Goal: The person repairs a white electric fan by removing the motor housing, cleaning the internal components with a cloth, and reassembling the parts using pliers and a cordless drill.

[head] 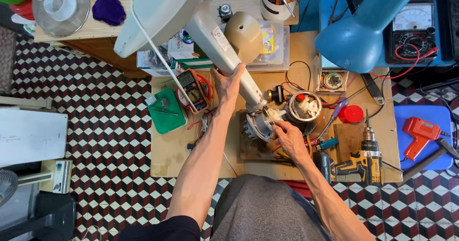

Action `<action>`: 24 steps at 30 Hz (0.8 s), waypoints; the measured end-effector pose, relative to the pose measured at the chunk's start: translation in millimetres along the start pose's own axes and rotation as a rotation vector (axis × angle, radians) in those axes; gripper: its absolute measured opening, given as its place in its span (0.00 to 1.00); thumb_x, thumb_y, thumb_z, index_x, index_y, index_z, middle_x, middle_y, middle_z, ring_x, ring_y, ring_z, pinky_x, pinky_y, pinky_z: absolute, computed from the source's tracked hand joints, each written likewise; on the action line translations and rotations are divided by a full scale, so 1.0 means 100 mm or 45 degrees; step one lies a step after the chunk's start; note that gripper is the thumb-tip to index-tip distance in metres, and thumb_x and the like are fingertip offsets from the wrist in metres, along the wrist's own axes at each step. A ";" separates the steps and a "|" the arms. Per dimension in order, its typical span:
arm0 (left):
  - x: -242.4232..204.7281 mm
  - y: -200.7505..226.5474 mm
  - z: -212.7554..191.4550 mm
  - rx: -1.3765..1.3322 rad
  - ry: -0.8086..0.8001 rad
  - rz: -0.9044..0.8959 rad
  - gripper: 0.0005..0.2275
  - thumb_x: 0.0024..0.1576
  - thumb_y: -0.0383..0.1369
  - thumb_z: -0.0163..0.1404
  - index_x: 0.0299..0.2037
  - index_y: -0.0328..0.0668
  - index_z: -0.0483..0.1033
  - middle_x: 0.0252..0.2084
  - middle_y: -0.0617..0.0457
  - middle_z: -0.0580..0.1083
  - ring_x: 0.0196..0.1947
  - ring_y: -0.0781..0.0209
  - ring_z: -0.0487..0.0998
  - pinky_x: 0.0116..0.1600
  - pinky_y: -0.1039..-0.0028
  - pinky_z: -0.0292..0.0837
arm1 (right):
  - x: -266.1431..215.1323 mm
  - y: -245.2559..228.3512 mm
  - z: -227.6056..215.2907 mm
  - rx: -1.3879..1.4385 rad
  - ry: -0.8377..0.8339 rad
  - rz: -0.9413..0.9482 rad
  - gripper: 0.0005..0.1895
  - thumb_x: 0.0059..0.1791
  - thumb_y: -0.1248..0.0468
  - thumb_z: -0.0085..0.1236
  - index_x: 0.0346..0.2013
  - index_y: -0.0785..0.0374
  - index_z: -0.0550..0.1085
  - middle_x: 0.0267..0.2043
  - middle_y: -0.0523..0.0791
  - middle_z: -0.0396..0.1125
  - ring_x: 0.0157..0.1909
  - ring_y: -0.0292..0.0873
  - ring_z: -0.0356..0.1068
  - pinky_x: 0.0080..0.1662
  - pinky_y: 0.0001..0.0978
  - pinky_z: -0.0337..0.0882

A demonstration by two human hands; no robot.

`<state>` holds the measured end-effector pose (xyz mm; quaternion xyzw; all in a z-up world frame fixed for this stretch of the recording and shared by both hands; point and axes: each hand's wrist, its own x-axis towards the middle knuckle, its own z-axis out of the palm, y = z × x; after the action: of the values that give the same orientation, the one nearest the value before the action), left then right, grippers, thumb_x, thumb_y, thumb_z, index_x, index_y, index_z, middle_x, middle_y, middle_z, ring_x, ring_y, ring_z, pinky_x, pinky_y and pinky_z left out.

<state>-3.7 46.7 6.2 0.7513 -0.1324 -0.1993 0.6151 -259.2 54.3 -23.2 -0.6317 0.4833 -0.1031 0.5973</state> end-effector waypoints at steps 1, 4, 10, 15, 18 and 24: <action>0.02 -0.02 0.01 -0.013 -0.007 0.019 0.48 0.45 0.48 0.64 0.70 0.29 0.49 0.61 0.34 0.67 0.56 0.43 0.75 0.57 0.59 0.73 | 0.02 -0.01 0.00 -0.013 -0.003 0.009 0.19 0.53 0.57 0.53 0.55 0.64 0.77 0.31 0.46 0.74 0.30 0.39 0.69 0.34 0.30 0.70; 0.05 -0.10 0.00 -0.007 -0.025 0.022 0.47 0.45 0.48 0.64 0.69 0.29 0.51 0.59 0.34 0.69 0.55 0.43 0.75 0.57 0.59 0.73 | 0.07 0.03 0.00 -0.046 -0.007 -0.117 0.18 0.53 0.58 0.53 0.54 0.66 0.77 0.34 0.45 0.74 0.34 0.37 0.73 0.36 0.30 0.71; -0.06 -0.30 0.12 0.047 -0.111 -0.119 0.41 0.46 0.52 0.62 0.63 0.29 0.63 0.52 0.37 0.74 0.49 0.44 0.79 0.53 0.59 0.75 | -0.04 0.09 -0.04 0.314 0.080 0.075 0.19 0.53 0.59 0.52 0.55 0.66 0.74 0.34 0.41 0.73 0.31 0.35 0.73 0.32 0.27 0.75; -0.29 -0.43 0.18 0.191 -0.196 -0.261 0.40 0.42 0.53 0.62 0.58 0.29 0.63 0.48 0.36 0.75 0.44 0.44 0.80 0.48 0.57 0.77 | -0.23 -0.02 -0.12 0.219 0.072 0.191 0.19 0.54 0.58 0.52 0.54 0.66 0.77 0.23 0.46 0.68 0.20 0.36 0.63 0.25 0.28 0.65; -0.24 -0.46 0.17 0.041 -0.338 -0.244 0.37 0.42 0.53 0.60 0.55 0.28 0.70 0.46 0.37 0.78 0.42 0.45 0.83 0.48 0.58 0.81 | -0.24 -0.10 -0.15 0.085 0.089 0.169 0.18 0.54 0.58 0.51 0.54 0.65 0.76 0.24 0.45 0.68 0.20 0.35 0.62 0.25 0.28 0.63; -0.15 -0.70 0.27 -0.048 -0.407 -0.210 0.37 0.47 0.53 0.60 0.58 0.30 0.66 0.49 0.37 0.76 0.47 0.49 0.80 0.51 0.64 0.76 | -0.16 -0.28 -0.17 -0.102 0.115 0.038 0.18 0.53 0.58 0.54 0.54 0.64 0.76 0.28 0.43 0.74 0.25 0.30 0.67 0.29 0.25 0.67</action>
<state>-32.8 44.0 -64.3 0.7067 -0.1627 -0.3683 0.5817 -265.9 49.3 12.3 -0.6425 0.5229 -0.1032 0.5506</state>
